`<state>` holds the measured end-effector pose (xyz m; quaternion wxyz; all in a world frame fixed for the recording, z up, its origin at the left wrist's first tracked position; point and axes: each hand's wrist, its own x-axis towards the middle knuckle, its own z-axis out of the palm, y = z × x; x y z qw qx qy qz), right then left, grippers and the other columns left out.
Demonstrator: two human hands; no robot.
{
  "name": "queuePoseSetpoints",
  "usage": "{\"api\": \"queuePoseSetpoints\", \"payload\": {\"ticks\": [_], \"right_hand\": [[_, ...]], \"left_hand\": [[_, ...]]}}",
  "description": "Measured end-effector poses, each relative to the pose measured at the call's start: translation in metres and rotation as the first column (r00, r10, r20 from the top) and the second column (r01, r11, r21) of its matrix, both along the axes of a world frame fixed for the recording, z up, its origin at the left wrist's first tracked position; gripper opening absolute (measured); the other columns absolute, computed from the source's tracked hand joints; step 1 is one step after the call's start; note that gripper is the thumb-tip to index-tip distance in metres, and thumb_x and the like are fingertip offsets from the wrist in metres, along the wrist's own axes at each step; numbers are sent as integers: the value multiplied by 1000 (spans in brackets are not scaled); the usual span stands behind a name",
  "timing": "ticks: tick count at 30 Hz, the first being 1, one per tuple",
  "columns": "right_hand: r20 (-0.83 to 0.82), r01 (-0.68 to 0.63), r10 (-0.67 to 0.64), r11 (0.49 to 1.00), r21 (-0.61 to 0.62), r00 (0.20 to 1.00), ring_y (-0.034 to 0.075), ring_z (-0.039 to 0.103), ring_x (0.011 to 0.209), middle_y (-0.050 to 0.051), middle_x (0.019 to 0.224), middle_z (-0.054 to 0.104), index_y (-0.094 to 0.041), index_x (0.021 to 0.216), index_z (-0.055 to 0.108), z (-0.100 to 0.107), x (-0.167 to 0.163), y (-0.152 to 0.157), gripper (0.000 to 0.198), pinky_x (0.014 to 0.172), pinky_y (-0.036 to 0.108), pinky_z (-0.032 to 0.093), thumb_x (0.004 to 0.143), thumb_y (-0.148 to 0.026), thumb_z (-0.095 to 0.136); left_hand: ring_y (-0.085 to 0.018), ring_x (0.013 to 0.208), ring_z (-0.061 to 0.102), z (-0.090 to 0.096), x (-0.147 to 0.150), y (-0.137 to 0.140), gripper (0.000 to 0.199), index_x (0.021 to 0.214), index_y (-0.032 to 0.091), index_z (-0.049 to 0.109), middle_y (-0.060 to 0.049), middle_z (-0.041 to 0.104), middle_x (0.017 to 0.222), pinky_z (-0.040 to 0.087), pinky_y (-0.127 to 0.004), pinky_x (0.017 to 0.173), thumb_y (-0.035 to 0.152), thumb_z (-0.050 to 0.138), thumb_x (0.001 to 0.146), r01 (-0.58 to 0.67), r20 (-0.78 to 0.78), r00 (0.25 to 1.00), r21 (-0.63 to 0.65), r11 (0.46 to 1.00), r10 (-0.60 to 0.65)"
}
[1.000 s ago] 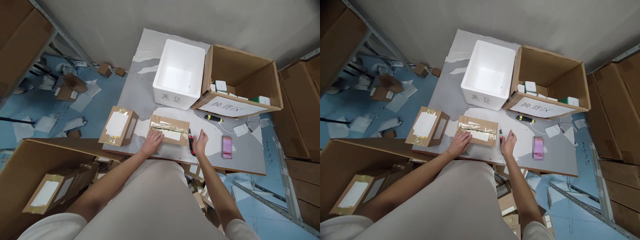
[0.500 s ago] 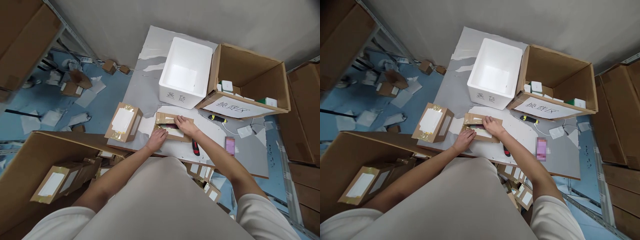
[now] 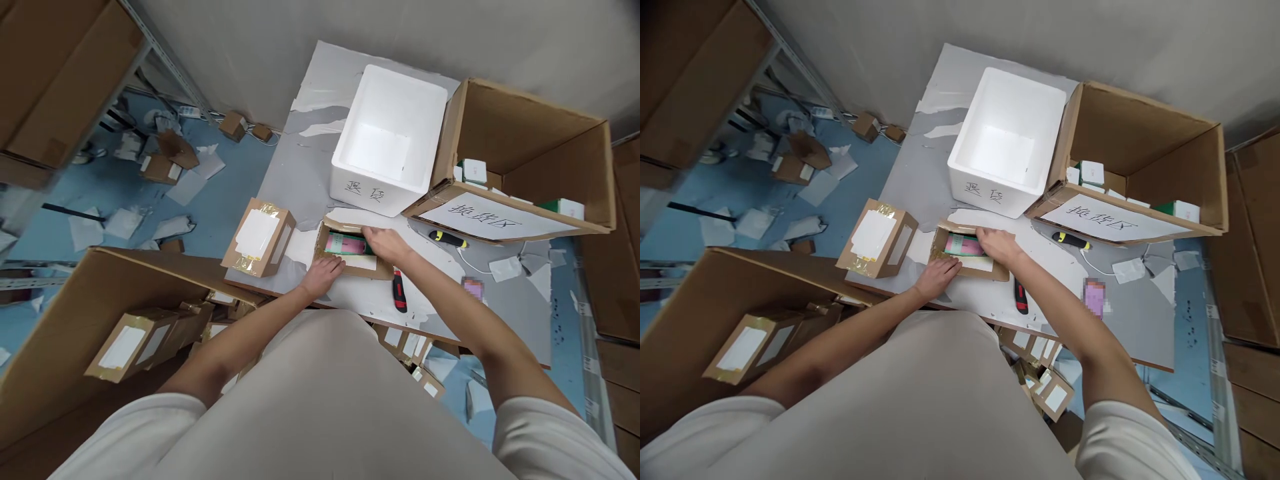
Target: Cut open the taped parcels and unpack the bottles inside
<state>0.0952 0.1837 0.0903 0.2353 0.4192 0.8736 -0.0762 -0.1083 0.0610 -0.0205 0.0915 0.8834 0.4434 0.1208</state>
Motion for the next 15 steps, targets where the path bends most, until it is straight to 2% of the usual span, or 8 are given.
{"api": "queuePoseSetpoints", "payload": {"ticks": [2,4,6,8,9,11,15], "right_hand": [[-35,18,-19,1000,-16,999,28,65,89,18,106,65,-12,120,45,-1,0,0,33,71,34,45,94,-18,26],[-109,14,-15,1000,-7,994,29,62,99,20,117,61,-12,127,42,-6,6,-7,38,78,37,45,96,-30,28],[-180,-8,16,999,45,983,33,49,121,23,136,47,-9,136,34,-16,17,-19,54,91,41,42,93,-42,36],[-196,48,-22,991,125,980,36,33,133,25,147,32,-5,143,25,-29,31,-32,71,99,46,36,89,-46,45],[-189,95,-63,982,162,980,37,30,134,26,148,29,-3,144,22,-35,37,-37,73,100,48,35,88,-43,46],[-163,152,-120,967,204,979,38,34,132,29,145,32,1,143,23,-44,46,-42,66,98,48,39,89,-31,42],[-93,72,-56,982,172,994,38,44,122,33,133,44,5,136,33,-45,45,-32,52,86,45,48,86,-9,30]], "left_hand": [[-25,117,53,5,0,2,39,125,16,52,-13,59,124,44,-40,92,9,41,88,-5,-22,1000,-23,1000,5],[-26,115,53,12,5,3,38,125,17,52,-14,58,124,44,-41,91,13,43,88,-8,-34,999,-52,999,7],[-29,114,53,20,16,4,36,123,15,53,-16,58,123,44,-44,90,20,47,88,-57,-43,998,-76,996,53],[-33,116,51,26,33,5,39,122,13,52,-19,57,122,41,-49,93,25,53,86,-123,-44,992,-85,989,119],[-34,119,49,27,42,5,40,123,13,51,-20,56,124,38,-51,96,25,53,85,-130,-38,991,-82,988,127],[-32,126,45,27,58,6,41,127,15,49,-19,52,131,34,-51,101,20,50,86,-77,-19,997,-61,995,76],[-29,127,46,19,73,9,43,131,20,48,-14,52,135,36,-46,101,13,42,88,18,-21,1000,-48,999,-19]]}}
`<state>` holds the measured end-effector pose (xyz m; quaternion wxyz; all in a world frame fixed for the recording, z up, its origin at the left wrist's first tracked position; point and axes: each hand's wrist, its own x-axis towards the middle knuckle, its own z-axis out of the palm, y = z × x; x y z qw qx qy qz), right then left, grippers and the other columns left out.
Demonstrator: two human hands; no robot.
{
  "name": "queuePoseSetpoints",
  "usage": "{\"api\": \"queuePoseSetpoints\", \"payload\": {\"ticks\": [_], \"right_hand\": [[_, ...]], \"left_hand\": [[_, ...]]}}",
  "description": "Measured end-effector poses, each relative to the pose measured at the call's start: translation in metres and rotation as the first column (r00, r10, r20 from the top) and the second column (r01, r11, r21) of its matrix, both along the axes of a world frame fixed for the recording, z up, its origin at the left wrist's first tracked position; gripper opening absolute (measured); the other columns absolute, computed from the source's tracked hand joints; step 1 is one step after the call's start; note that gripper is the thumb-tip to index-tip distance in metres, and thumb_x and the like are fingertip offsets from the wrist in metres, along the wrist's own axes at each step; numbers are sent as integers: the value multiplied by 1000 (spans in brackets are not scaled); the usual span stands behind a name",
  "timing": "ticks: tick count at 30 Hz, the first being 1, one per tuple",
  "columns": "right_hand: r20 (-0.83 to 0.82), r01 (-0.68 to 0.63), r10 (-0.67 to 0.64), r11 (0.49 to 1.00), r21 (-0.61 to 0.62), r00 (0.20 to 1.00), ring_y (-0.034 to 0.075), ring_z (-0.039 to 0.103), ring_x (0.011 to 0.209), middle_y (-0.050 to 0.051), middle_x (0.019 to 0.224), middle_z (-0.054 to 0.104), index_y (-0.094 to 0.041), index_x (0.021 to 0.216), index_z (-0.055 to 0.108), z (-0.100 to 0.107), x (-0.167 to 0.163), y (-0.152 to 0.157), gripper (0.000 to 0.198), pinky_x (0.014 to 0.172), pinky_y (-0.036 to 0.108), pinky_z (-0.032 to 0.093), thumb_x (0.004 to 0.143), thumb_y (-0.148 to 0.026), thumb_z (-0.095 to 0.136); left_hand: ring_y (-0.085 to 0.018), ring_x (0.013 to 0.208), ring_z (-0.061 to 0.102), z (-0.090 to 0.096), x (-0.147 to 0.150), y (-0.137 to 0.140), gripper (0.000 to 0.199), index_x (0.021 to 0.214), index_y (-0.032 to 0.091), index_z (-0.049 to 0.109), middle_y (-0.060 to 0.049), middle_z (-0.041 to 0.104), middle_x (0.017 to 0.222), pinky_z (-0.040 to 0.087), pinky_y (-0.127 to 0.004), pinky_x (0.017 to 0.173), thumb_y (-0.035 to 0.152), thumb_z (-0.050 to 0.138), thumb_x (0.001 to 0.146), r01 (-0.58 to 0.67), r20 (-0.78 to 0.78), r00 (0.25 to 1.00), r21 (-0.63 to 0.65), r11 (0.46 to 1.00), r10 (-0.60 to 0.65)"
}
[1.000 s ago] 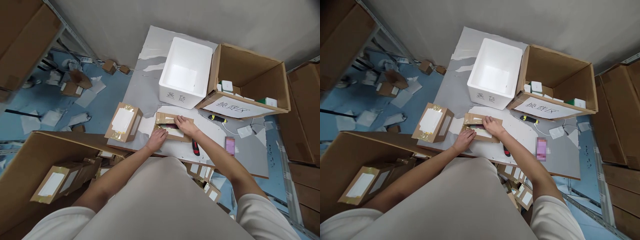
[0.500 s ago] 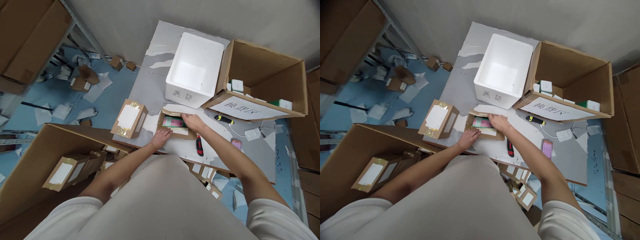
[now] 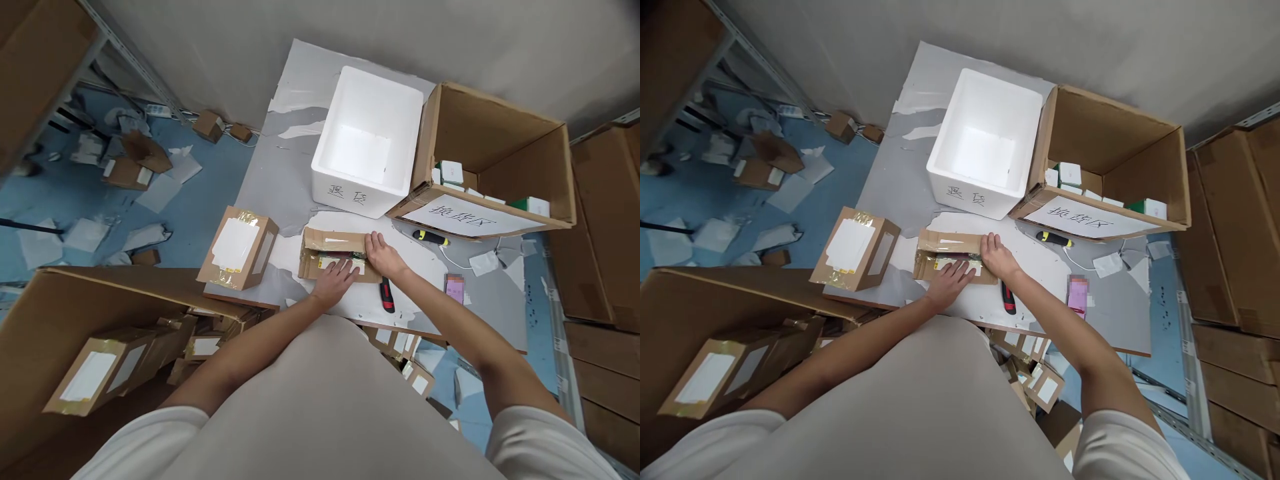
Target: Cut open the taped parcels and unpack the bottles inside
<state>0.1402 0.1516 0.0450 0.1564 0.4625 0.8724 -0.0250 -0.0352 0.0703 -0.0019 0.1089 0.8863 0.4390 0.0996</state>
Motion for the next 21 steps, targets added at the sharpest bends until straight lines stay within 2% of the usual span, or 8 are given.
{"api": "queuePoseSetpoints", "payload": {"ticks": [3,6,9,13,16,18,19,21], "right_hand": [[61,-39,47,993,-112,997,34,55,106,32,115,55,4,125,45,15,-3,23,43,77,40,49,85,-6,31],[59,-74,95,954,-291,994,27,62,87,22,97,64,-5,112,55,31,1,58,31,72,33,47,85,-8,41],[-47,-16,-3,917,-399,999,22,62,79,12,90,67,-13,109,57,34,9,93,25,69,28,44,85,-18,52],[-163,223,-289,916,-335,943,20,61,88,10,99,66,-13,120,49,14,14,106,41,74,28,45,86,-35,56],[-277,332,-350,937,-111,895,24,56,105,18,117,58,-10,124,47,-1,13,83,38,85,35,44,92,-30,45],[-371,286,-245,957,58,896,25,48,117,18,127,52,-12,124,49,-4,10,59,34,96,41,38,94,-22,36],[-381,195,-147,977,90,913,24,46,120,17,129,51,-14,124,50,-3,6,47,35,100,44,34,94,-19,33],[-340,-29,30,1000,6,940,24,46,119,15,126,54,-17,123,52,1,-6,25,33,101,46,32,94,-21,36]], "left_hand": [[-28,125,49,-5,-3,0,43,131,19,48,-14,54,133,38,-45,100,13,39,89,11,-46,999,-5,1000,-12],[-28,124,49,-5,-8,-3,42,130,19,48,-14,54,132,39,-44,100,14,39,90,68,-62,996,-5,998,-68],[-28,124,49,-3,-8,-6,43,130,18,48,-14,54,133,39,-45,99,12,40,88,69,-61,996,-12,998,-70],[-26,128,46,5,-4,-5,46,131,21,46,-13,49,138,36,-45,103,12,45,86,29,-17,999,-39,999,-30],[-28,133,38,19,-13,1,55,136,18,41,-16,40,144,33,-45,107,26,56,84,-35,55,998,-70,997,39],[-33,137,31,29,-33,9,75,140,15,35,-19,36,146,29,-50,109,42,64,77,-81,90,992,-90,993,89],[-35,138,27,34,-46,16,89,142,13,31,-20,34,147,25,-53,110,51,68,71,-100,93,990,-101,990,109],[-39,139,23,38,-78,30,110,144,12,26,-22,33,147,17,-56,112,61,74,58,-94,51,994,-132,987,102]]}}
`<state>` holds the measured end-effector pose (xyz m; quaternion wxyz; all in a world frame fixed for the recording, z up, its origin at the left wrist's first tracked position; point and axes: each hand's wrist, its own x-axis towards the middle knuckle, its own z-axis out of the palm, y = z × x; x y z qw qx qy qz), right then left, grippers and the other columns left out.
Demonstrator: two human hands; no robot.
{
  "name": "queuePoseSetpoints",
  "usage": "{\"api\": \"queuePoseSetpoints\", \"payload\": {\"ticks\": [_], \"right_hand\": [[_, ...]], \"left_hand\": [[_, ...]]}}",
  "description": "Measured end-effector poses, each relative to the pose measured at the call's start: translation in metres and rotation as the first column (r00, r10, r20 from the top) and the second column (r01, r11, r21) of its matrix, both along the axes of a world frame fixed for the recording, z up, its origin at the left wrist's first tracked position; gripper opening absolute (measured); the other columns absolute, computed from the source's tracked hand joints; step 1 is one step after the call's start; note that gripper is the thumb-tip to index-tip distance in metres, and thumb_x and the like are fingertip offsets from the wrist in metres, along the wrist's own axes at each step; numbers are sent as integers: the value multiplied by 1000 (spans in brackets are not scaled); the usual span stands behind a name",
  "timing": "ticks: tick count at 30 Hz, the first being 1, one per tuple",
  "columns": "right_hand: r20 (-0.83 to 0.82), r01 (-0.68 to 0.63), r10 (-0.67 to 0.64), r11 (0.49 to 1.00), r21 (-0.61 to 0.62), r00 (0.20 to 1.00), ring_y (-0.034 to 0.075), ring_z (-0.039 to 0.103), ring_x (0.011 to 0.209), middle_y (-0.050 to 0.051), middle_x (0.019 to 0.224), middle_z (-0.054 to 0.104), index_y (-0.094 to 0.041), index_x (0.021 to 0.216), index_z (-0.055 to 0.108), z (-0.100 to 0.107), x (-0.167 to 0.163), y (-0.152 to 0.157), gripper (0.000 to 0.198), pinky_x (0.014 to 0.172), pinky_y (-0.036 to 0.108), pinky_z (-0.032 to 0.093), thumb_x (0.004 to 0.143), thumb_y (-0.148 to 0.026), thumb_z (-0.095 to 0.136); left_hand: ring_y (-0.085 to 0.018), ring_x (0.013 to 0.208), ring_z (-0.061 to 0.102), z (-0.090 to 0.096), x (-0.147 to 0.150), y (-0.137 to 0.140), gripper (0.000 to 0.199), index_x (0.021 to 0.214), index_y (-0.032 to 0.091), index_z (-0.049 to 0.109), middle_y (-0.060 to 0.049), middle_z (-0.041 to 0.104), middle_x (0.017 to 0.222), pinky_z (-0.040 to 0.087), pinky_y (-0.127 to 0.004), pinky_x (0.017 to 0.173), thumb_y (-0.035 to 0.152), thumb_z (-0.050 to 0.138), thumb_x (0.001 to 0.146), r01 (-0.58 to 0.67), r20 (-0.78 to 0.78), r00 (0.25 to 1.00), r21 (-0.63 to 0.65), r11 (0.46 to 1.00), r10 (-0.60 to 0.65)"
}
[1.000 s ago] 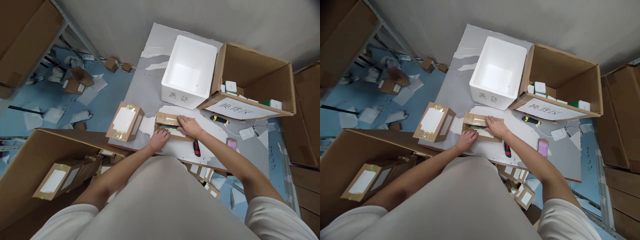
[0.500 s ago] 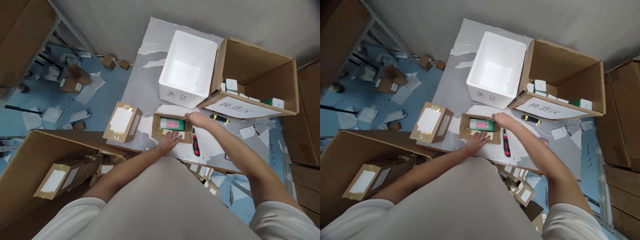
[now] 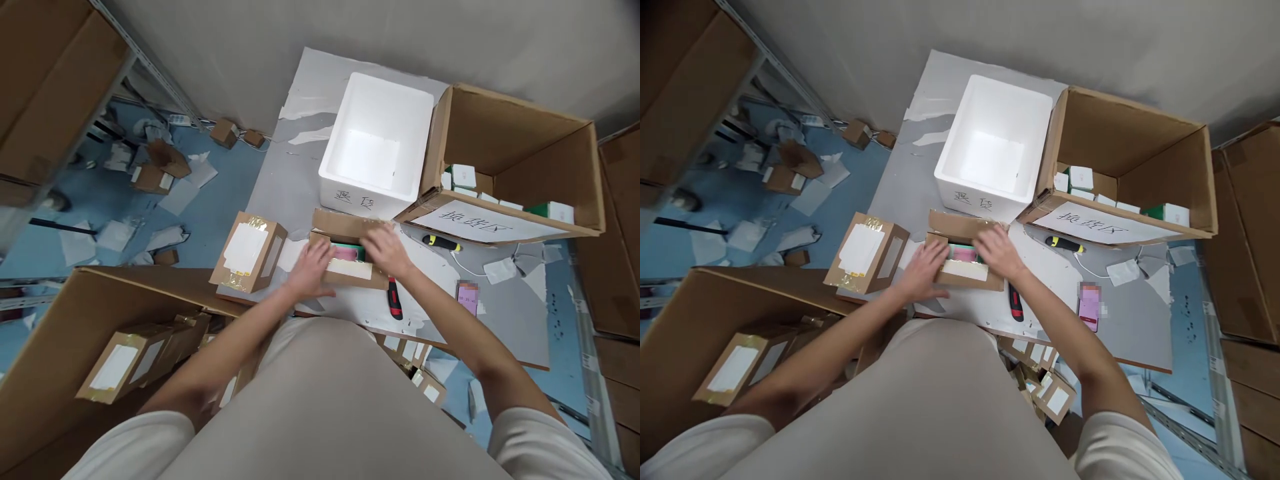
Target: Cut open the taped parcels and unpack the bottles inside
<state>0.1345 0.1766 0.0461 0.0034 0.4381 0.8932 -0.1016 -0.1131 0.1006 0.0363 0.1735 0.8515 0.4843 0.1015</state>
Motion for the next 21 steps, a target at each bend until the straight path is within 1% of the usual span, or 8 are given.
{"api": "queuePoseSetpoints", "payload": {"ticks": [2,4,7,9,14,17,19,21], "right_hand": [[54,-126,136,979,-159,989,25,51,111,14,118,58,-17,119,54,4,-16,-15,31,95,42,38,91,-30,47],[91,-120,145,964,-239,985,25,56,101,14,110,61,-16,115,55,7,-30,-24,37,86,38,43,86,-38,57],[113,-85,117,963,-257,987,22,59,90,13,106,62,-15,111,57,7,-42,-38,42,77,34,47,81,-44,63],[127,-70,107,962,-265,986,19,59,88,11,108,61,-15,112,56,9,-43,-53,40,77,35,49,85,-44,59],[139,-54,97,957,-285,985,16,59,89,7,105,61,-19,108,57,15,-40,-89,27,75,31,48,91,-39,50],[146,-19,65,956,-294,987,20,60,87,9,99,63,-20,103,56,18,-26,-81,26,66,27,42,85,-38,59],[187,29,39,938,-347,982,22,61,84,9,97,63,-18,102,54,20,-11,-67,38,62,26,40,74,-37,72],[249,66,38,915,-398,968,23,62,83,9,95,64,-15,100,53,21,4,-56,51,61,26,38,60,-28,82]], "left_hand": [[-39,139,21,-2,-29,15,116,144,10,27,-23,32,147,15,-56,113,62,75,53,52,-45,998,-39,998,-54],[-39,139,22,-10,-49,26,112,141,9,31,-22,34,146,19,-55,113,61,76,53,125,-40,991,-56,991,-127],[-38,139,25,-22,-58,31,101,136,8,39,-22,38,143,30,-50,111,57,77,56,164,45,986,-23,986,-163],[-37,138,26,-26,-57,28,97,133,7,42,-23,40,141,34,-48,109,54,77,56,145,93,985,4,989,-144],[-38,139,25,-25,-56,21,91,130,9,44,-22,39,141,36,-49,108,52,77,56,120,92,989,-12,993,-119],[-38,139,23,-24,-56,24,88,127,8,46,-20,38,141,33,-49,110,54,75,58,144,57,988,-22,989,-143],[-38,139,22,-24,-54,27,85,126,7,46,-20,39,141,32,-48,112,55,73,60,159,36,987,-12,987,-159],[-38,139,22,-24,-51,29,85,125,6,47,-20,41,139,30,-48,112,55,72,60,164,18,986,1,986,-164]]}}
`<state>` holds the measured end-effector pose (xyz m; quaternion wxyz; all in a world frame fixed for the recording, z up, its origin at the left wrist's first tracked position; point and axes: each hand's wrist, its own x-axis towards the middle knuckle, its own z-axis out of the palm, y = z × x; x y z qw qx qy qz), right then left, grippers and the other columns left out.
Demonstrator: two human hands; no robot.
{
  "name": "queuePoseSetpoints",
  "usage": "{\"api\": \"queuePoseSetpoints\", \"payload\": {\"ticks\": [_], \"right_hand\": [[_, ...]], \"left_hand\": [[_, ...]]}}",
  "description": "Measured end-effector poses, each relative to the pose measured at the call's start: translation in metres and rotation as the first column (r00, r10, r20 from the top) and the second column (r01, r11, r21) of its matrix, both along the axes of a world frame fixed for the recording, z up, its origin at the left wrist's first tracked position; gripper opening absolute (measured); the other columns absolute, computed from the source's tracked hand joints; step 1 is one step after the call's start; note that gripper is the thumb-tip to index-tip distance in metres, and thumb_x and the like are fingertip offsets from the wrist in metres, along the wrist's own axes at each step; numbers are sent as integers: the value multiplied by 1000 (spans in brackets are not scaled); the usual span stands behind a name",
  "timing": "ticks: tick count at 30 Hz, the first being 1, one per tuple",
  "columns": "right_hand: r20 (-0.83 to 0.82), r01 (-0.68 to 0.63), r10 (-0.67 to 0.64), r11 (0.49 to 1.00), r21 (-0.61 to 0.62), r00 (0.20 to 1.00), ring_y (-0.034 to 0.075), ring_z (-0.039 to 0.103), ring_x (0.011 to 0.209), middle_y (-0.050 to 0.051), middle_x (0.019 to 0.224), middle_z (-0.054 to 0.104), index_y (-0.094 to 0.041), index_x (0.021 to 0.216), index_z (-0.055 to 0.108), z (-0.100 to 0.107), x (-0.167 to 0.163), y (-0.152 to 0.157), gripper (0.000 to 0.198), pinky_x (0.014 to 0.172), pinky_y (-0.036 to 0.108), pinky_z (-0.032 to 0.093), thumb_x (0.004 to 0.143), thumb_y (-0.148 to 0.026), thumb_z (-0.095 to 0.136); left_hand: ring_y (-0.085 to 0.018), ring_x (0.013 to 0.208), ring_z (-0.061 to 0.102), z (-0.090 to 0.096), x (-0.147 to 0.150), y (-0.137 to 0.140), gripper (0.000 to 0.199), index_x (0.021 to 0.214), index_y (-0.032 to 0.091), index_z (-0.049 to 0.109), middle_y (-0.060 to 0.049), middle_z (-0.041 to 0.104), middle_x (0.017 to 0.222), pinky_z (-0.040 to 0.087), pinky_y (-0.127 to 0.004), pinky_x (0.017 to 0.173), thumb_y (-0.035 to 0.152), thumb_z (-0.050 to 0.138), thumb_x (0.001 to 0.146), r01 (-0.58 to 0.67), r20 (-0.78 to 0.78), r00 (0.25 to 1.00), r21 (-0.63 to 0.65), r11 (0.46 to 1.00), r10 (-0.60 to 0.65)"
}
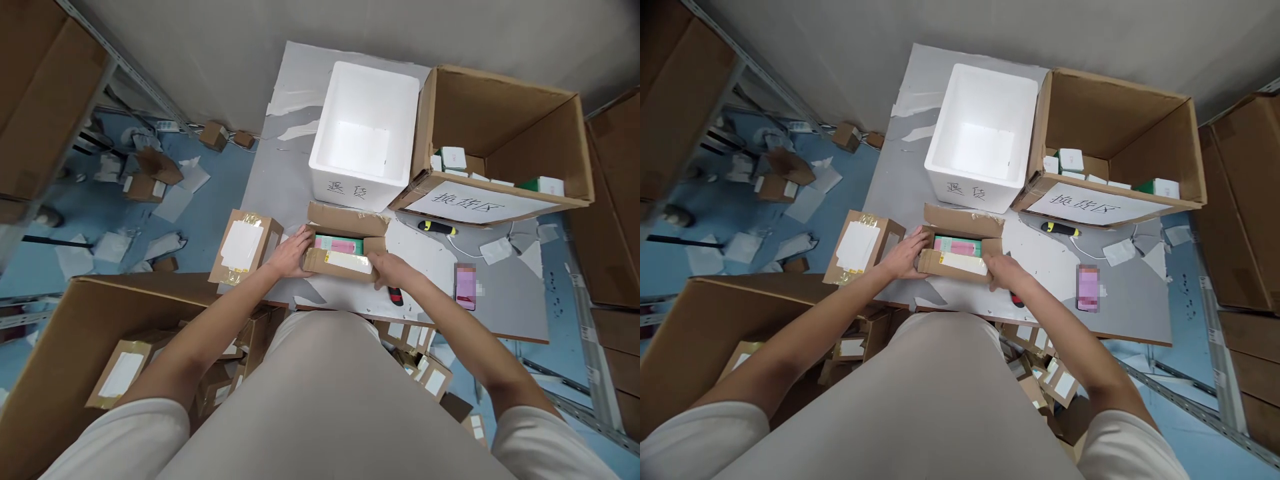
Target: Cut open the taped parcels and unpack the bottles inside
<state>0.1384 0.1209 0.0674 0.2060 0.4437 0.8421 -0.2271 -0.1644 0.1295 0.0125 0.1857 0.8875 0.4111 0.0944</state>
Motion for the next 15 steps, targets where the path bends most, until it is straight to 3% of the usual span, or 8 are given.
{"api": "queuePoseSetpoints", "payload": {"ticks": [2,7,11,15], "right_hand": [[40,-20,21,1000,-11,999,23,62,84,9,93,64,-14,97,53,2,8,2,52,63,25,38,55,-16,83],[22,-62,60,988,141,998,22,59,84,8,90,63,-13,92,53,5,3,-28,30,70,28,38,67,0,66],[-19,-85,93,962,261,995,22,56,82,9,86,60,-13,88,55,2,9,-45,21,74,30,37,74,2,55],[34,-99,93,913,395,995,22,52,78,10,82,59,-15,87,57,-2,36,-41,20,72,32,35,83,-1,43]], "left_hand": [[-39,139,22,0,2,0,85,124,6,48,-20,43,136,30,-48,112,55,73,58,-7,-11,1000,10,1000,7],[-39,138,24,-3,2,-6,85,122,6,50,-20,48,129,32,-47,112,55,73,57,-63,-22,998,34,997,64],[-40,138,24,-5,0,-6,86,122,4,50,-21,49,126,30,-47,113,55,72,56,-64,-27,998,33,997,65],[-38,133,33,-5,5,1,76,122,6,50,-21,48,127,31,-48,112,50,68,62,-103,3,995,31,994,103]]}}
